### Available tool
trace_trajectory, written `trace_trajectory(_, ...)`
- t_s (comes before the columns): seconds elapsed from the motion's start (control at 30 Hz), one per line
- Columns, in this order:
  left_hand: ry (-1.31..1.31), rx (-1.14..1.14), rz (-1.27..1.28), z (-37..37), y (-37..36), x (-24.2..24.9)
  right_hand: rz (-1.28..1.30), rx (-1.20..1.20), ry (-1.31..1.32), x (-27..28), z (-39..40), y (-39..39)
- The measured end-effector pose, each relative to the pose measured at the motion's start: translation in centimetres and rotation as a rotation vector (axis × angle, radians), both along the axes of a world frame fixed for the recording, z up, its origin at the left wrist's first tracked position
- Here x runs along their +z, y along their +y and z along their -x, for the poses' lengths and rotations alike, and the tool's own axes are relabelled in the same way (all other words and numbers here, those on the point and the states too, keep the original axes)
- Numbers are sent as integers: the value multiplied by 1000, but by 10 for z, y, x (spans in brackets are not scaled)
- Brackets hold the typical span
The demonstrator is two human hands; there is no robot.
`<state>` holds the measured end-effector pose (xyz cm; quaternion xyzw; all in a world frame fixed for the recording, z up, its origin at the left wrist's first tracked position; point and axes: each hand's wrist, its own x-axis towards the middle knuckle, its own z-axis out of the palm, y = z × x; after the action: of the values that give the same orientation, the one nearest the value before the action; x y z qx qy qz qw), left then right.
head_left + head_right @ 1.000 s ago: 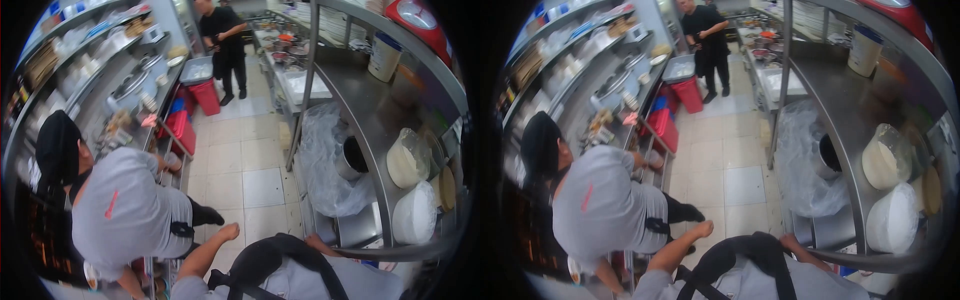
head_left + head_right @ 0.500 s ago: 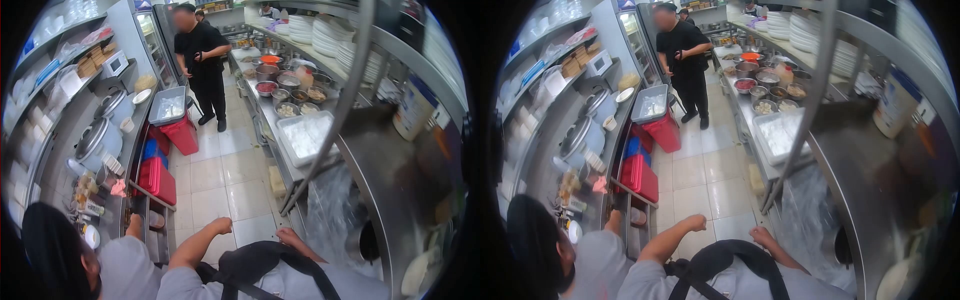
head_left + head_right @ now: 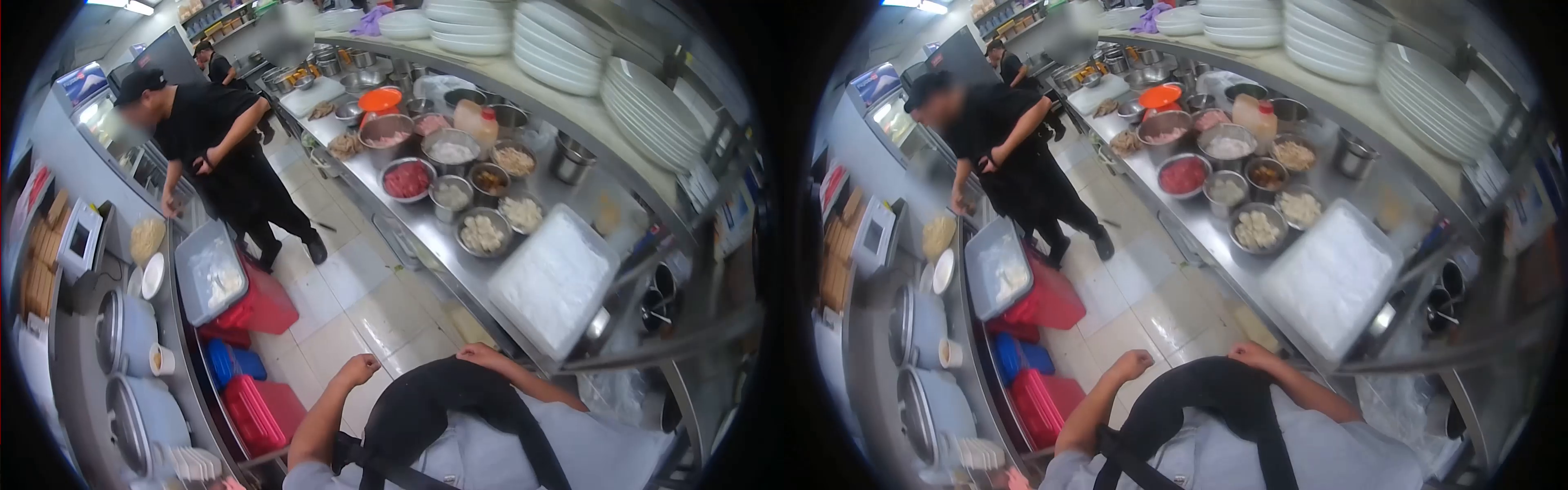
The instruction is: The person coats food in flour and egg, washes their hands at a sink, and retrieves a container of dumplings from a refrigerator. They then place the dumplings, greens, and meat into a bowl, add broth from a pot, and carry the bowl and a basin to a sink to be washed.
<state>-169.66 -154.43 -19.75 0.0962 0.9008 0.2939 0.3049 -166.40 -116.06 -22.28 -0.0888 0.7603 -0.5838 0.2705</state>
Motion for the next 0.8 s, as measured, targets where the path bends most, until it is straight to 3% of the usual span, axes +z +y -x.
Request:
trace_trajectory(0.1, 22, -71, 42, 87, -28, 2, -128, -47, -72, 14, 81, -40)
trace_trajectory(0.2, 10, -144, 83, 169, -72, -12, -141, -25, -195, 72, 188, -93)
trace_trajectory(0.27, 17, -89, 123, 213, -111, -22, -90, 1, -200, 58, 270, -136)
trace_trajectory(0.33, -12, -5, 207, 259, -146, -14, -34, 63, -173, 71, 367, -182)
trace_trajectory(0.43, -100, 118, 136, 303, -201, 15, -59, 182, -87, 113, 482, -265)
trace_trajectory(0.5, -109, 151, 117, 350, -237, 20, 33, 177, 153, 146, 556, -313)
trace_trajectory(0.57, -129, 186, 13, 402, -288, -17, 118, 245, 122, 170, 624, -356)
trace_trajectory(0.7, -104, 200, -11, 559, -329, 1, 252, 272, 142, 183, 734, -414)
trace_trajectory(0.8, 78, 102, 30, 708, -337, 30, 150, 207, 25, 175, 797, -426)
